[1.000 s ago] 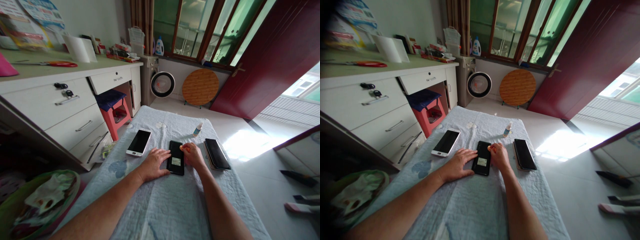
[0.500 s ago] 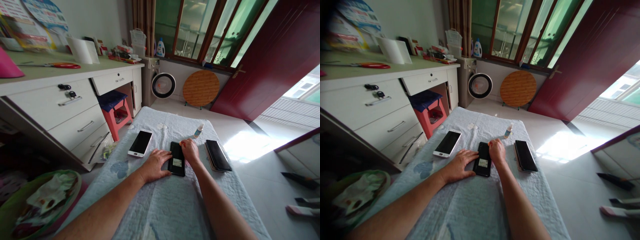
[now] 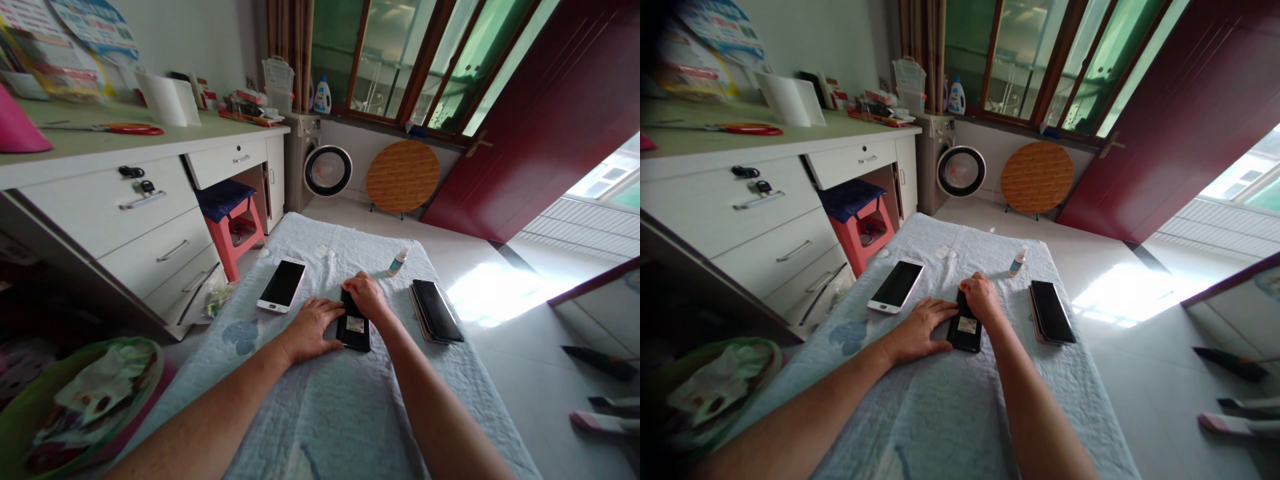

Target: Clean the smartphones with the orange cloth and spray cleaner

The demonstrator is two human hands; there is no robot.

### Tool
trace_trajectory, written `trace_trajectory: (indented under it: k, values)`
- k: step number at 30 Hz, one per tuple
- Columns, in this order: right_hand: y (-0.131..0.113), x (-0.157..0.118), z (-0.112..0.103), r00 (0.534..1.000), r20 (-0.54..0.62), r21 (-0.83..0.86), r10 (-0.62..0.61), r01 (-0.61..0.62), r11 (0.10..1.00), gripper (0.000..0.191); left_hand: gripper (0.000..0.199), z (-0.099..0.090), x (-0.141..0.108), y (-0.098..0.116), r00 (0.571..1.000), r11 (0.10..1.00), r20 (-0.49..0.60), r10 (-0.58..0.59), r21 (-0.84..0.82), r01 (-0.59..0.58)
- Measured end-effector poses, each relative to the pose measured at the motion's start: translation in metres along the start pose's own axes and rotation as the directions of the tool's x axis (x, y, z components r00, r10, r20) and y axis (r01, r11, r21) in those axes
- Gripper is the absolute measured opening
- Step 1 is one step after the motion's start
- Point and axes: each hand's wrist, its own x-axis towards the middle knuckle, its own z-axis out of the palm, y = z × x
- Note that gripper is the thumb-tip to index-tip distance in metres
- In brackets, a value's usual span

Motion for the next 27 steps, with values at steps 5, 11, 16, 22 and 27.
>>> trace_trajectory:
  k: [5,11,16,22,27]
  values:
    - [-0.005,-0.013,-0.004,0.989,0.079,0.102,-0.124,0.116,0.988,0.022,0.087,0.006,-0.001,-0.006,0.995,0.997,-0.097,-0.009,-0.071,0.002]
    - [-0.021,-0.041,-0.013,0.969,0.178,0.188,-0.171,0.137,0.973,0.02,0.093,0.007,-0.002,-0.008,0.997,0.998,-0.078,-0.014,-0.065,0.009]
    - [-0.032,-0.062,-0.027,0.917,0.326,0.202,-0.231,0.172,0.964,0.019,0.075,0.002,-0.001,-0.003,0.999,0.999,-0.033,-0.034,-0.024,0.033]
    - [-0.027,-0.072,-0.032,0.888,0.338,0.275,-0.312,0.224,0.935,0.02,0.067,0.003,0.0,-0.004,1.0,1.0,-0.027,-0.003,0.014,0.003]
    - [-0.017,-0.067,-0.017,0.972,0.163,0.226,-0.172,0.133,0.965,0.019,0.069,0.004,0.0,-0.006,1.0,1.0,-0.021,-0.001,0.022,0.002]
